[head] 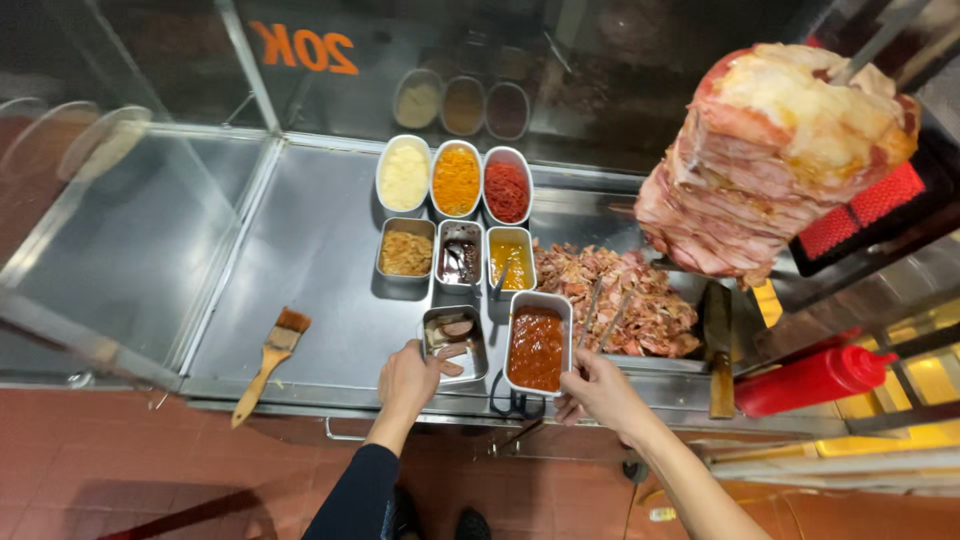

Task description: The person scoops red sauce into a metal container, places it in a display case, and then retrieves a tray of croissants from a refrigerator to place in the display case. The person also stores various containers and a cup in a refrigerator.

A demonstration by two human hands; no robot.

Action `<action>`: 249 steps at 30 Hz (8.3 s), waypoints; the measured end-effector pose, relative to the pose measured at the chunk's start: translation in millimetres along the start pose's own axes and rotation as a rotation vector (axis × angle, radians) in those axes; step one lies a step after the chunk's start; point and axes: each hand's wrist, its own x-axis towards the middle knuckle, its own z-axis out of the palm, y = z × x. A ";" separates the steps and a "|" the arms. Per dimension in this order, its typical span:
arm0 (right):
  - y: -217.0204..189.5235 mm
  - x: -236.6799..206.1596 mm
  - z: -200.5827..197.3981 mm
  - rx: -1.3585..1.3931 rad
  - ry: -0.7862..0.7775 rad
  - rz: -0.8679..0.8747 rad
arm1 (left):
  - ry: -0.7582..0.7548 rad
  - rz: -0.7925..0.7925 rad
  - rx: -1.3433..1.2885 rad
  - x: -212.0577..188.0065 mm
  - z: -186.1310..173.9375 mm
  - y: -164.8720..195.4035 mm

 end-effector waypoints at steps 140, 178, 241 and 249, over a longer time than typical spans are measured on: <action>20.9 -32.5 -41.2 0.324 0.221 -0.219 | 0.337 1.187 -0.114 -51.8 17.1 94.4; 632.8 -1154.1 370.2 1.248 2.735 0.460 | -1.770 1.980 -0.386 -1161.8 433.8 46.3; 1696.6 -3237.6 605.4 1.274 2.819 0.586 | -2.547 1.529 -0.050 -3624.5 816.5 -563.8; 1854.4 -3489.8 535.3 1.244 2.666 0.469 | -2.381 1.480 -0.075 -3815.8 912.1 -554.9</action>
